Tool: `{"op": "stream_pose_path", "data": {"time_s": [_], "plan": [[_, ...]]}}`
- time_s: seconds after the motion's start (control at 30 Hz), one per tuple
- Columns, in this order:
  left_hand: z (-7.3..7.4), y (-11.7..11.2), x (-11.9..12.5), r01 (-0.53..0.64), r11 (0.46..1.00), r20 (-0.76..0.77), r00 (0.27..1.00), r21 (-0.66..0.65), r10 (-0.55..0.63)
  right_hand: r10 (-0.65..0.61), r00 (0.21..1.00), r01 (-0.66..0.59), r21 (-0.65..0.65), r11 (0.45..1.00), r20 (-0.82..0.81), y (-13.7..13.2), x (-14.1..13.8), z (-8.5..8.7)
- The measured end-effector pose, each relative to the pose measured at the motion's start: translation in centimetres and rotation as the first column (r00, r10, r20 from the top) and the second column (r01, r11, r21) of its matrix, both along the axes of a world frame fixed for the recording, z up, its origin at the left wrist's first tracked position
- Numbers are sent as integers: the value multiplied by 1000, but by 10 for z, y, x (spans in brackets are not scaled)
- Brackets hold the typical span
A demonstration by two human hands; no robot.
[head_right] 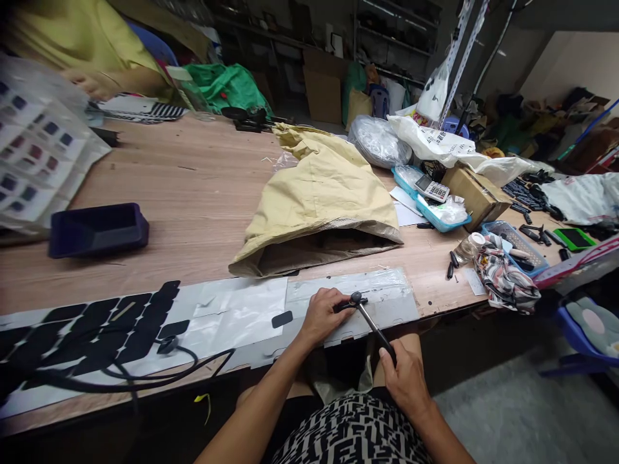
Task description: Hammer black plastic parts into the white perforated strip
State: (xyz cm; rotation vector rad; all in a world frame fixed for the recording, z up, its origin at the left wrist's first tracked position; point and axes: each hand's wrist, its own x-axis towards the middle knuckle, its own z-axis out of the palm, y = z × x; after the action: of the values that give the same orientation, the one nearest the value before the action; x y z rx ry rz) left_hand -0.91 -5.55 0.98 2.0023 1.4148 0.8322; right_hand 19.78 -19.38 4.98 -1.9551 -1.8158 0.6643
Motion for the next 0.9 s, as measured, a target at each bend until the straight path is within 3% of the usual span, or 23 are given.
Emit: {"op": "stream_pose_path", "data": {"time_s": [0.1,0.27,0.43,0.53,0.67,0.8,0.9], "plan": [[0,0,0,-1,1000,1,1000,-6,1,-52,998,52,-13,999,-26,1,4,-1],[-3,1,0,10,1000,5,1000,5,-10,-261,965,261,-4,965,-24,11,29,1],[1,-2,-4,76,995,90,993,57,-81,-404,915,404,-22,914,-5,20,61,-13],[5,-16,-11,168,980,132,975,110,-182,-420,907,420,-42,906,29,22,70,-26],[3,-48,-20,275,942,74,953,192,-293,-401,915,402,-35,915,46,21,70,-37],[-6,-74,-21,240,935,-51,971,261,-235,-407,912,409,-18,913,48,21,68,-39],[-5,-76,-17,200,942,-61,980,270,-190,-402,914,404,-15,915,61,22,68,-37]]}}
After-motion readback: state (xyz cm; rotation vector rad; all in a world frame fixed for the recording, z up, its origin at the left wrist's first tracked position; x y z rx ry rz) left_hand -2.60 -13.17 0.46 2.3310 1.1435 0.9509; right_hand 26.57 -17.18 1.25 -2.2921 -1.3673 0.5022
